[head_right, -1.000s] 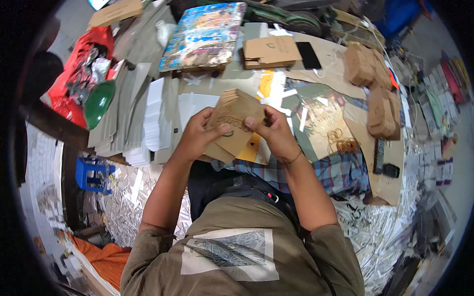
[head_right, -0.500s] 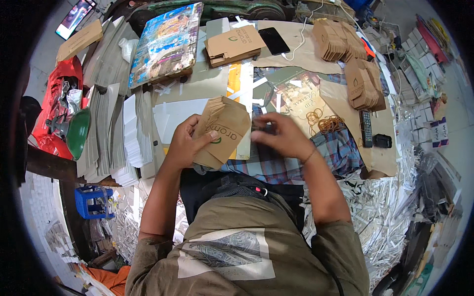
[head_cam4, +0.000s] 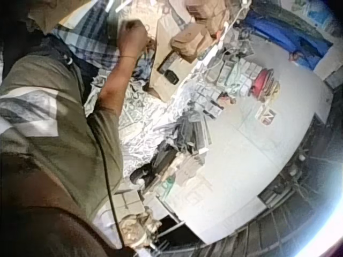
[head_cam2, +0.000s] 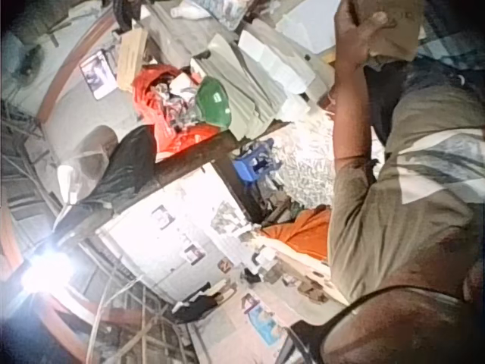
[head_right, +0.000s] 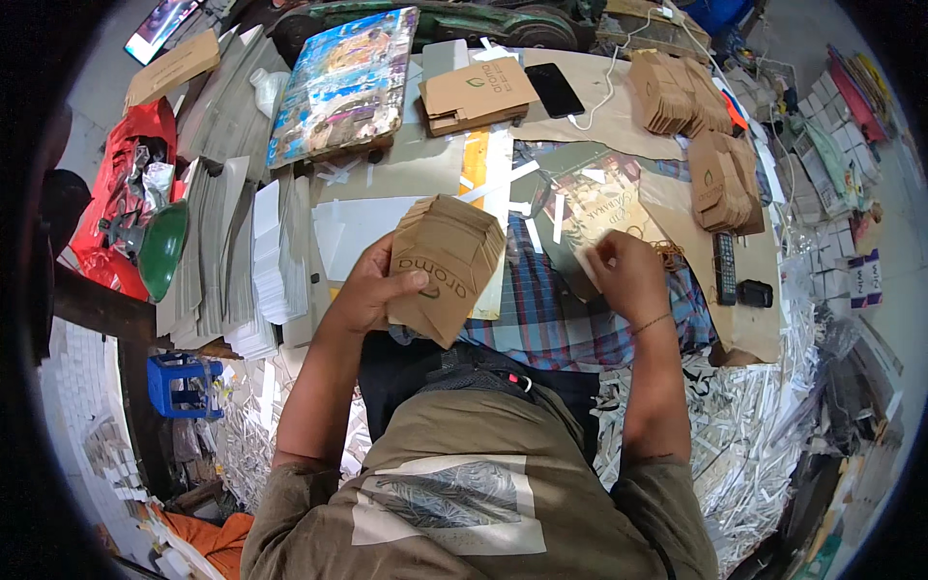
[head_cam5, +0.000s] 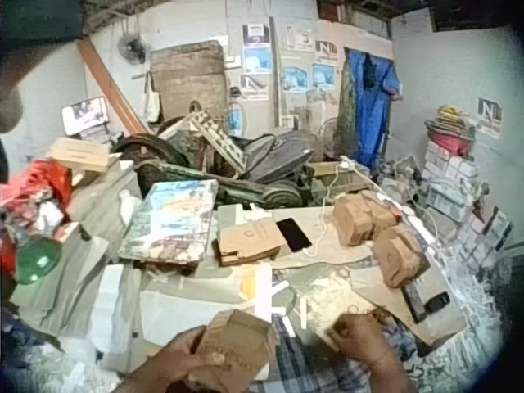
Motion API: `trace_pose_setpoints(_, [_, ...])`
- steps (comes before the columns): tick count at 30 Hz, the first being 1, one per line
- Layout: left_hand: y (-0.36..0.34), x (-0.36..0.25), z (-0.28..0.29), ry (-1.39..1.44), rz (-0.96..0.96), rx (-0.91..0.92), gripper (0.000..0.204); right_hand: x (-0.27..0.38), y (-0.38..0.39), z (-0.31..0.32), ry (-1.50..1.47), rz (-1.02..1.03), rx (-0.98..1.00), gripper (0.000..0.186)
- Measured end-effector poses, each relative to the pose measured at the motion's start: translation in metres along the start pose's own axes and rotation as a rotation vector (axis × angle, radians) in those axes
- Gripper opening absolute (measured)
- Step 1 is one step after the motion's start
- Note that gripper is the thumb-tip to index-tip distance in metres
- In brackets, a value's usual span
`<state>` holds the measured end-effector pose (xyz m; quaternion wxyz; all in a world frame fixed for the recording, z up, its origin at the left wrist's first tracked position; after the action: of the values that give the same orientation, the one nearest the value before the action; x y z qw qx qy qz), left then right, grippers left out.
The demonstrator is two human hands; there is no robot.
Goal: Folding and counting printed cardboard packets for aroma products.
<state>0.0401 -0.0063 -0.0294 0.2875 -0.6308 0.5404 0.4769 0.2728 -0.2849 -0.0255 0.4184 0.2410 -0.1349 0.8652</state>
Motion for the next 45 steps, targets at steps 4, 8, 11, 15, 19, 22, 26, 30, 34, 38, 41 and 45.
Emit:
trace_pose_setpoints(4, [0.006, 0.008, -0.021, 0.277, -0.023, 0.193, 0.075, 0.075, -0.02, -0.045, -1.02, 0.132, 0.484, 0.007])
trace_pose_setpoints(8, [0.013, 0.001, -0.03, 0.293, -0.033, 0.114, 0.074, 0.129, -0.021, -0.035, -1.042, 0.38, 0.401, 0.017])
trace_pose_setpoints(11, [0.016, 0.002, -0.019, 0.307, -0.05, 0.029, 0.069, 0.138, -0.022, -0.042, -0.924, 0.366, 0.347, 0.024])
trace_pose_setpoints(15, [0.027, -0.003, -0.016, 0.294, -0.085, -0.002, 0.061, 0.155, -0.015, -0.033, -0.9, 0.392, 0.415, 0.028])
trace_pose_setpoints(19, [0.034, -0.007, -0.015, 0.228, -0.121, -0.008, 0.061, 0.155, -0.003, -0.032, -0.946, 0.39, 0.388, 0.028])
trace_pose_setpoints(22, [0.043, -0.004, -0.008, 0.297, -0.109, -0.046, 0.07, 0.155, -0.002, -0.039, -1.053, 0.338, 0.442, 0.02])
trace_pose_setpoints(26, [0.055, -0.004, -0.005, 0.479, -0.158, 0.112, 0.09, 0.164, 0.007, -0.049, -1.675, -0.019, 0.662, 0.013])
trace_pose_setpoints(30, [0.07, -0.027, 0.014, 0.156, -0.054, 0.015, 0.103, 0.171, 0.018, -0.04, -2.065, 0.181, 0.647, 0.033])
trace_pose_setpoints(34, [0.075, -0.063, -0.009, -0.12, -0.009, 0.106, 0.112, 0.151, -0.002, -0.033, -1.518, 0.351, 0.905, 0.05])
trace_pose_setpoints(38, [0.074, -0.054, 0.006, -0.332, 0.064, 0.072, 0.114, 0.164, -0.022, -0.02, -1.292, 0.423, 1.048, 0.066])
trace_pose_setpoints(41, [0.062, -0.041, 0.023, -0.503, 0.089, 0.053, 0.11, 0.188, -0.017, -0.026, -0.906, 0.6, 0.978, 0.06])
trace_pose_setpoints(45, [0.058, -0.035, 0.04, -0.454, 0.007, 0.028, 0.099, 0.234, -0.003, 0.008, -0.243, 0.916, 0.959, 0.068])
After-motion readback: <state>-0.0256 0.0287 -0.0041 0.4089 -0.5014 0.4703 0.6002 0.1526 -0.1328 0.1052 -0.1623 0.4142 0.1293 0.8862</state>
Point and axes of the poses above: each hand's wrist, its own y-axis away from the middle knuckle, its own z-axis out of the back of the hand, x = y × z, the point moved 4 cm from there along -y, towards the middle knuckle, and after that the axes turned 2 degrees about y, right-handed, at the moved point
